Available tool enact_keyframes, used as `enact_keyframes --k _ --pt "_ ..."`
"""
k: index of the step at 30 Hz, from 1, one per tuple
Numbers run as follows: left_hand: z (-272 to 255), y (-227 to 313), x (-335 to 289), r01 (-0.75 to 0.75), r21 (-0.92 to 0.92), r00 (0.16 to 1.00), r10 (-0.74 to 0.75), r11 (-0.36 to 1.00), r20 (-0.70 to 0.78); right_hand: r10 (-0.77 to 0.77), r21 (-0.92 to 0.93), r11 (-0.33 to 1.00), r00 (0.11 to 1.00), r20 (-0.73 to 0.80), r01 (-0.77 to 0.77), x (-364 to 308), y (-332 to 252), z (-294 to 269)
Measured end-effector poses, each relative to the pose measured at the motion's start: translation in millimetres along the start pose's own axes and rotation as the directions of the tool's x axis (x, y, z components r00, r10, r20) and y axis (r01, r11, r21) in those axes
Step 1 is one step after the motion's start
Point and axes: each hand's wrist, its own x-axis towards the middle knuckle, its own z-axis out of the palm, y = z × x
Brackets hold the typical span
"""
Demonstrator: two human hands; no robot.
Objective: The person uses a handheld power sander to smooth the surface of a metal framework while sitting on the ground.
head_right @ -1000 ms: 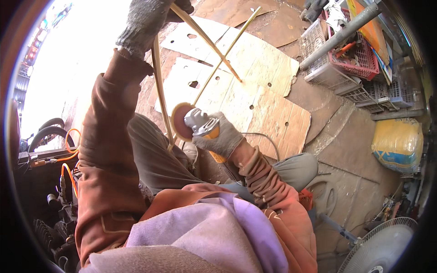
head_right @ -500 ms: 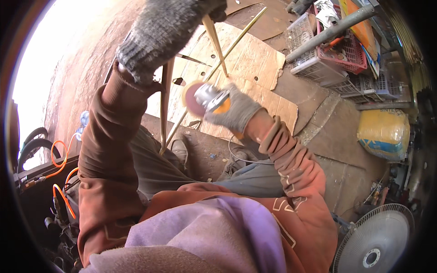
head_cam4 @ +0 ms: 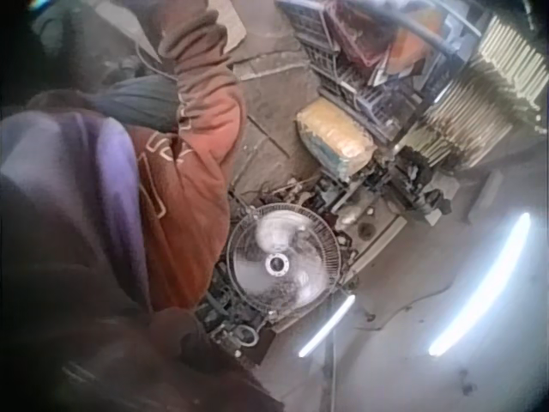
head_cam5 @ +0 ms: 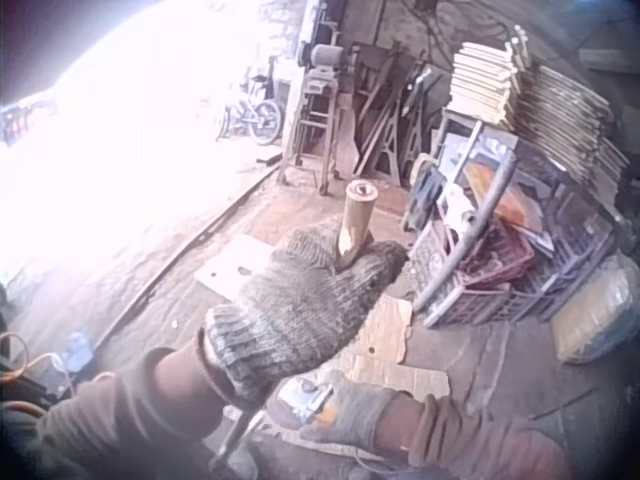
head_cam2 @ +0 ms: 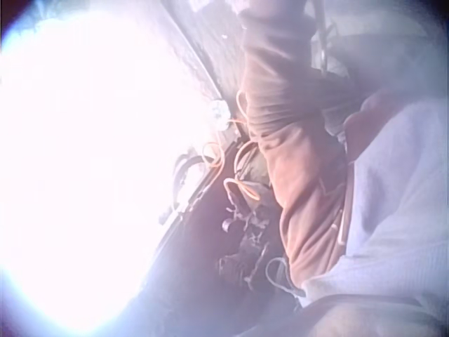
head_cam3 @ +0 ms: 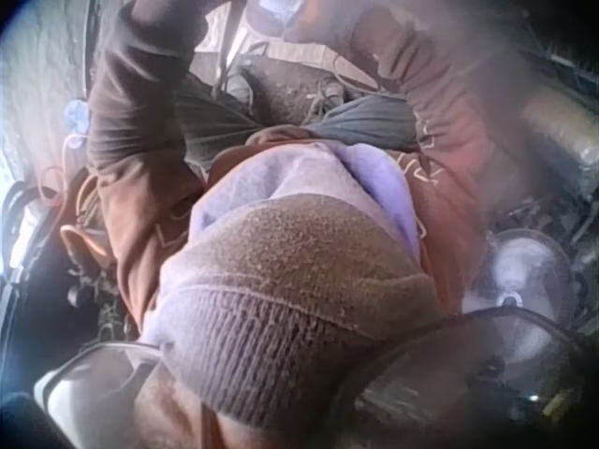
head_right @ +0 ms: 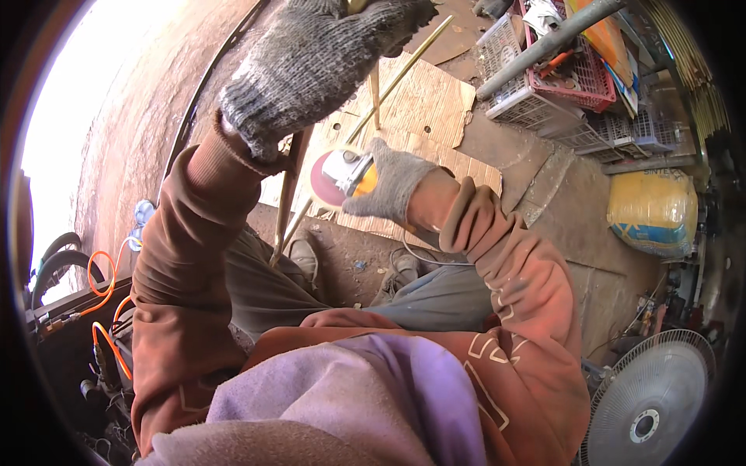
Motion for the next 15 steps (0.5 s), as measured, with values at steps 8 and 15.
enact_keyframes --k 8,15 --pt "30.0 -30.6 15.2 -0.402 0.038 0.915 0.403 0.915 -0.016 0.002 0.007 1.0 0.984 -0.179 -0.001 11.2 14.9 -5.4" --pt "20.9 -12.7 5.2 -0.325 0.007 0.944 0.324 0.946 0.057 0.1 -0.136 0.986 0.994 0.047 -0.093 24.1 9.3 -11.1"
